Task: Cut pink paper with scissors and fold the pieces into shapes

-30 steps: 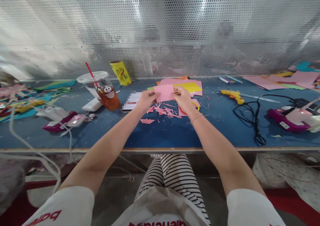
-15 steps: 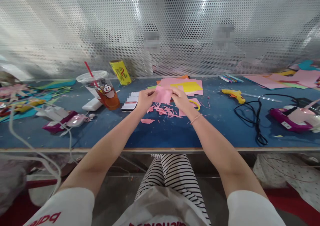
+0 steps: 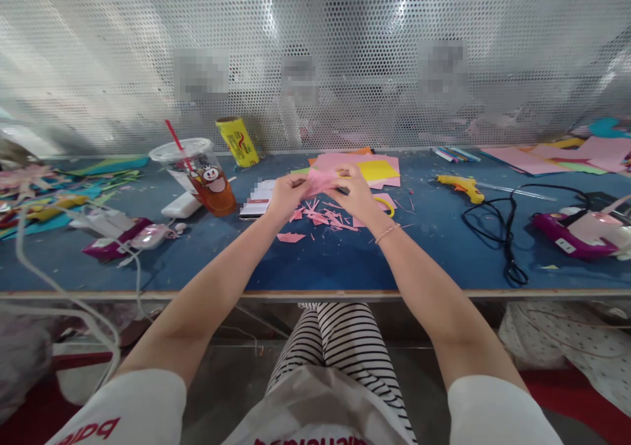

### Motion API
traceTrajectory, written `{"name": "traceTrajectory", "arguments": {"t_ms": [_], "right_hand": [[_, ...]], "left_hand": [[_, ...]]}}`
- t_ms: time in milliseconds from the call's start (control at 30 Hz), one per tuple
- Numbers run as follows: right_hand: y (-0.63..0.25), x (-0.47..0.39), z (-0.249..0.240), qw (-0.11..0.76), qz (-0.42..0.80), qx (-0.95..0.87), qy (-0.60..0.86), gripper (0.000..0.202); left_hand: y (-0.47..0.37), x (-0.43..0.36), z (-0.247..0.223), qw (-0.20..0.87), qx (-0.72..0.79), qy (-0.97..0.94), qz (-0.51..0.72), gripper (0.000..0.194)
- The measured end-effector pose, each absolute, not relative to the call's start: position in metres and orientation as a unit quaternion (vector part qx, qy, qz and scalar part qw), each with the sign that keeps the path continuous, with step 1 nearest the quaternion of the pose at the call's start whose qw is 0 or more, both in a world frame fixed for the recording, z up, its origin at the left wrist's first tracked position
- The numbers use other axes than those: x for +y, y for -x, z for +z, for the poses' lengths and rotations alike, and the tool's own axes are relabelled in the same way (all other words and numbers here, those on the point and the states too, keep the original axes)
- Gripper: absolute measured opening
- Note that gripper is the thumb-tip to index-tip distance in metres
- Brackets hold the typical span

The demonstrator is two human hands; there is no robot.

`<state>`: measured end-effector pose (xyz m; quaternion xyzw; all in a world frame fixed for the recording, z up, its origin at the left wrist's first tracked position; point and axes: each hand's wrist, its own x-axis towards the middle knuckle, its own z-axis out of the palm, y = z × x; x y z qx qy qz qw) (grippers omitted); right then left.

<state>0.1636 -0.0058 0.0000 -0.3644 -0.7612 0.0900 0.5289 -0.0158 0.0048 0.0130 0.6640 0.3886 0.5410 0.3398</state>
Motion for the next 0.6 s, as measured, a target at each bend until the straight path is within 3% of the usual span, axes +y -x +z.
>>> {"name": "traceTrajectory", "arguments": {"t_ms": [167, 333, 600], "right_hand": [[-0.162, -0.007, 0.001, 0.504, 0.135, -0.764, 0.380, 0.021], [-0.160, -0.010, 0.005, 0.504, 0.123, -0.756, 0.400, 0.027], [-0.160, -0.006, 0.001, 0.525, 0.180, -0.709, 0.435, 0.017]], "left_hand": [[0.011, -0.001, 0.013, 0.496, 0.341, -0.597, 0.531, 0.028], [0.009, -0.005, 0.013, 0.554, 0.316, -0.580, 0.506, 0.035], [0.007, -0.008, 0.013, 0.454, 0.332, -0.674, 0.478, 0.056]]}}
